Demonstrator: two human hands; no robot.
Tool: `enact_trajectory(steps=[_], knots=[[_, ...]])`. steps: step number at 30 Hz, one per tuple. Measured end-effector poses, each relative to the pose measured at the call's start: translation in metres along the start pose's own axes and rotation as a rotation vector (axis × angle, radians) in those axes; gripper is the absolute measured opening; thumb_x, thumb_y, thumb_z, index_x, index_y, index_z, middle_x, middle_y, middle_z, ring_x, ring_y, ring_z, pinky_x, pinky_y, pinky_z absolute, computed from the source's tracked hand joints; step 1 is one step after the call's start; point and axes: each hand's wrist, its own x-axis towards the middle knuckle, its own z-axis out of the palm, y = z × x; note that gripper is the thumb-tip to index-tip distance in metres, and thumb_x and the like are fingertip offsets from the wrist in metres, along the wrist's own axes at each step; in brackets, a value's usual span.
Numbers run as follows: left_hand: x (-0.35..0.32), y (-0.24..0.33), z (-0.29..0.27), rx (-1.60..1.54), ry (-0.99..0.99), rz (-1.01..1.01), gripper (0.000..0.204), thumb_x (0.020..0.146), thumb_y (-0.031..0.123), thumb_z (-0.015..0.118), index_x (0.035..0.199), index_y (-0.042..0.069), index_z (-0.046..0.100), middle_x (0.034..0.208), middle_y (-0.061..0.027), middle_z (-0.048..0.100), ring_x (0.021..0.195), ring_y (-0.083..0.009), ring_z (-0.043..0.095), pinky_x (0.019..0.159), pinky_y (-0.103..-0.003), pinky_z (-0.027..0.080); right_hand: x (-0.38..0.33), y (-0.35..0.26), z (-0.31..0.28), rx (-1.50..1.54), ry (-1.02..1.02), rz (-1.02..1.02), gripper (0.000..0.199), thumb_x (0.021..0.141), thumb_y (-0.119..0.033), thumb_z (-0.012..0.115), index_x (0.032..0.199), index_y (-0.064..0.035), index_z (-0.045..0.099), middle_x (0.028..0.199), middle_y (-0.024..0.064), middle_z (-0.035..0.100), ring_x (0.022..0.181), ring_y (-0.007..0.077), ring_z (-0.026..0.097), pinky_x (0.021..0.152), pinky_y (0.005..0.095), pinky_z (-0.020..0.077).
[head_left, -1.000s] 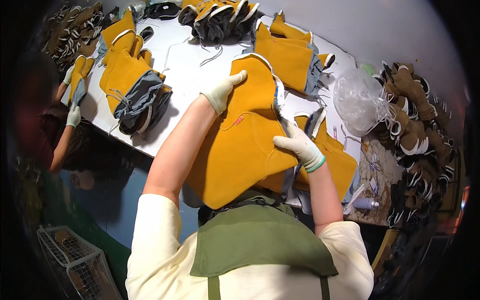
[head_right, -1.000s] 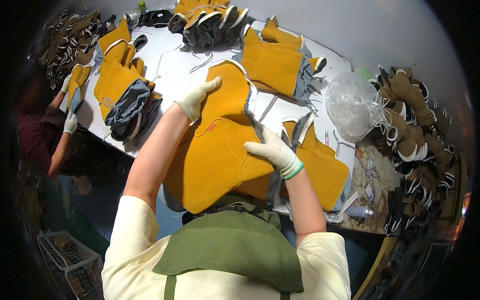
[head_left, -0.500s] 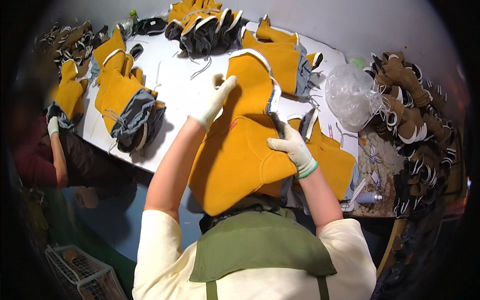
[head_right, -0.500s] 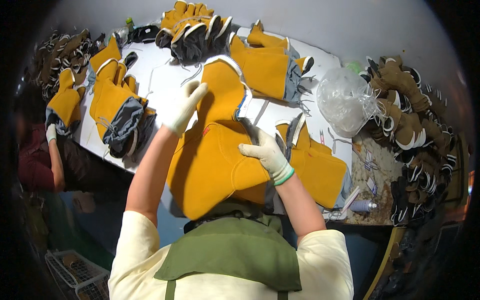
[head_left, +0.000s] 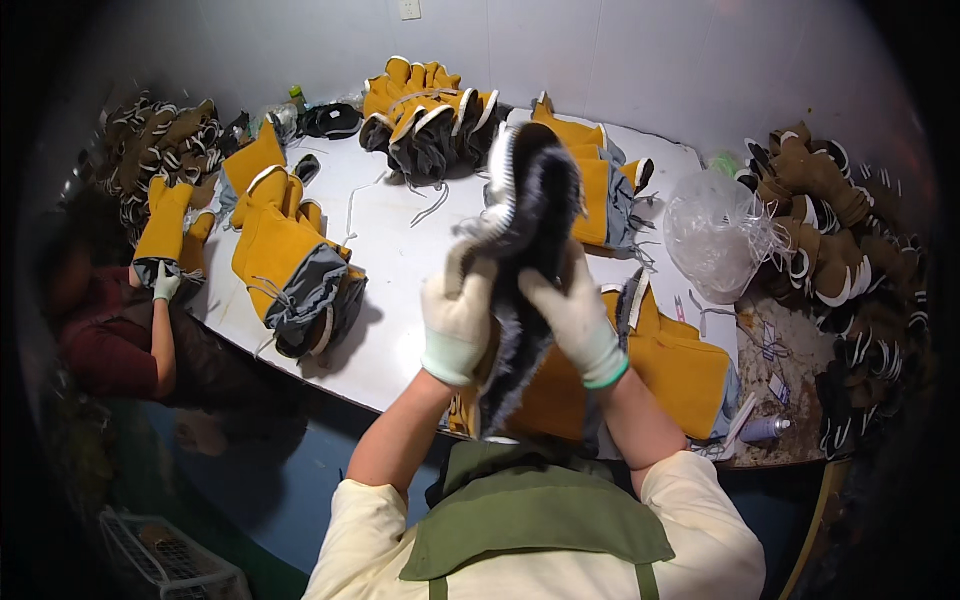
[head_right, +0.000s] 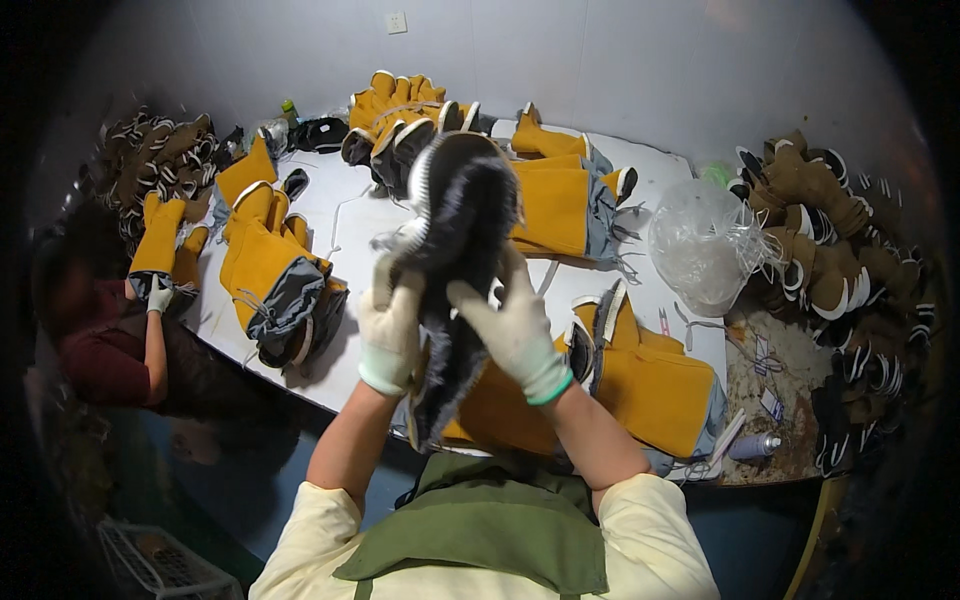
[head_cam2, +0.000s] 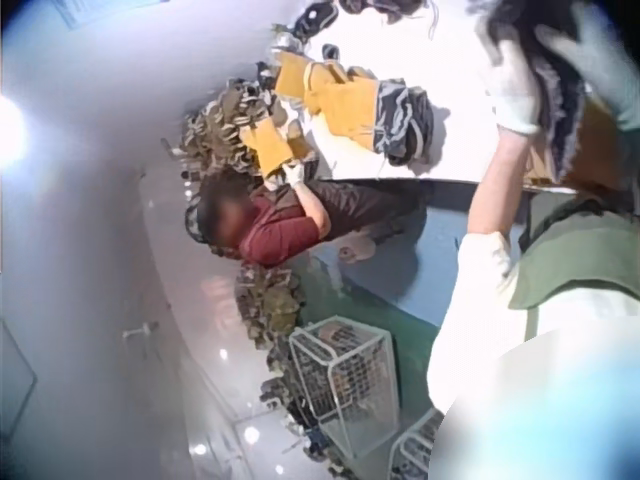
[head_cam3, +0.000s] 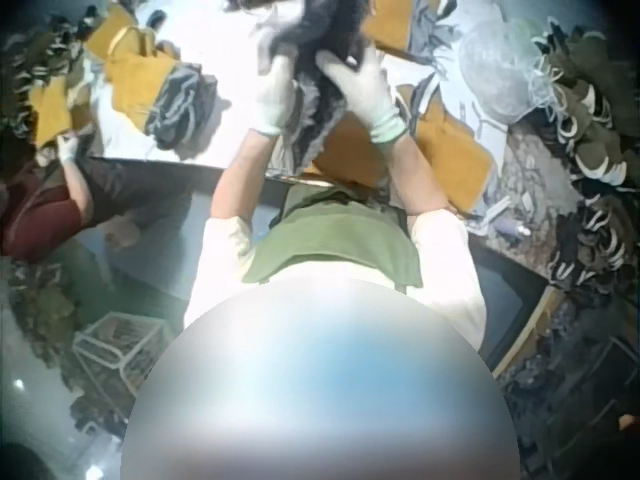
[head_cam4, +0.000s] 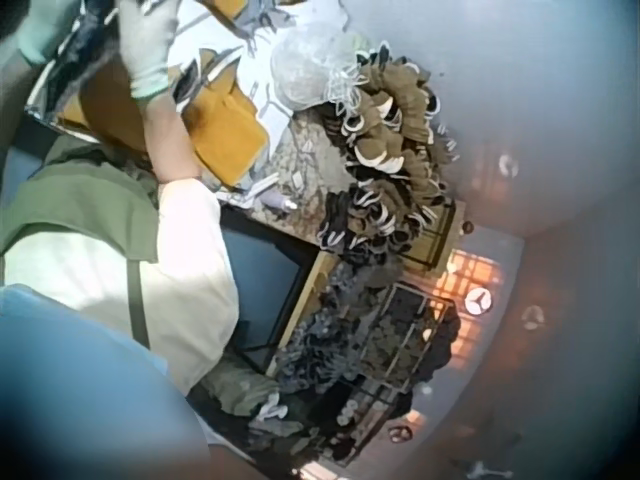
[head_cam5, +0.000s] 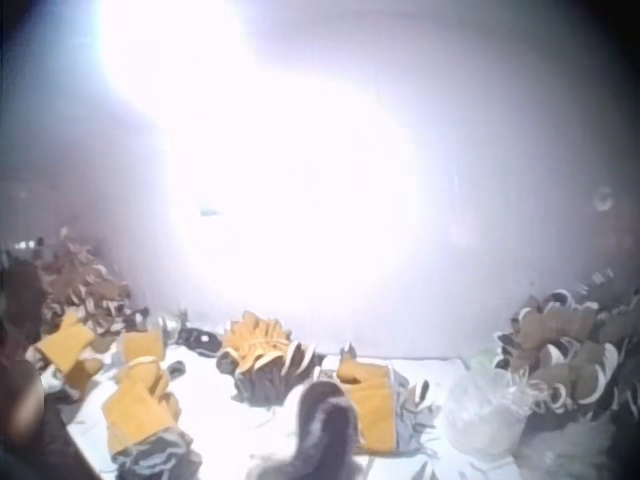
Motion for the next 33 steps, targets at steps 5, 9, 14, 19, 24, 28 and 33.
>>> enact_trajectory(steps=[5,9,14,19,24,28,33], knots=[[0.013,0.004,-0.012,-0.498,0.197,-0.157,0.036,0.098,0.013,0.047,0.132,0.001,0.052,0.115,-0.0147,0.063,0.102,-0.0226,0.063,0.092,-0.034,0.051,0.023,-0.012,-0.019,0.206,-0.140,0.266,0.027,0.088,-0.008,0.063,0.113,0.0028,0.061,0.100,0.0046,0.067,0.090,0.0120,0.061,0.082,0.0263,0.0495],[0.021,-0.019,-0.059,-0.759,0.058,-0.463,0.039,0.099,0.021,0.048,0.131,0.000,0.051,0.123,-0.0186,0.060,0.108,-0.0305,0.061,0.095,-0.044,0.052,0.036,0.008,-0.036,0.107,-0.271,0.105,0.027,0.092,-0.013,0.057,0.111,0.0055,0.062,0.096,0.0072,0.067,0.084,0.0150,0.064,0.078,0.0292,0.0514],[0.020,-0.045,-0.090,-0.762,0.047,-0.630,0.037,0.096,0.023,0.055,0.127,0.001,0.054,0.121,-0.0173,0.062,0.105,-0.0302,0.062,0.092,-0.043,0.053,0.036,0.025,-0.027,0.543,-0.196,0.347,0.032,0.091,-0.013,0.055,0.117,0.0048,0.061,0.105,0.0095,0.068,0.092,0.0190,0.065,0.083,0.0311,0.0518],[0.025,-0.042,-0.104,-0.595,-0.078,-0.666,0.037,0.094,0.021,0.059,0.125,0.001,0.057,0.116,-0.0127,0.065,0.101,-0.0257,0.064,0.089,-0.040,0.053,0.034,0.033,-0.020,0.715,-0.153,0.390,0.034,0.093,-0.016,0.053,0.121,0.0036,0.059,0.109,0.0128,0.068,0.096,0.0225,0.067,0.088,0.0359,0.0533],[0.029,-0.014,-0.103,0.279,-0.264,-0.372,0.058,0.081,0.007,0.070,0.134,-0.004,0.048,0.120,-0.0106,0.061,0.108,-0.0177,0.060,0.095,-0.030,0.048,0.033,0.042,-0.007,0.722,-0.007,0.570,0.032,0.096,-0.018,0.050,0.116,0.0059,0.059,0.106,0.0175,0.068,0.091,0.0273,0.068,0.083,0.0381,0.0559],[0.017,0.002,-0.077,1.361,0.073,0.470,0.102,0.059,0.015,0.088,0.145,0.002,0.033,0.144,-0.0229,0.040,0.131,-0.0369,0.043,0.105,-0.042,0.040,0.032,0.049,0.003,0.655,0.116,0.587,0.032,0.095,-0.019,0.054,0.116,0.0048,0.060,0.103,0.0158,0.068,0.089,0.0255,0.068,0.081,0.0358,0.0564],[0.006,0.021,-0.038,1.409,-0.382,0.506,0.101,0.056,0.024,0.089,0.143,0.007,0.041,0.144,-0.0204,0.041,0.134,-0.0396,0.038,0.110,-0.048,0.032,0.024,0.057,0.019,0.506,0.034,0.513,0.031,0.095,-0.018,0.054,0.114,0.0056,0.062,0.102,0.0127,0.068,0.087,0.0208,0.066,0.078,0.0324,0.0541]])
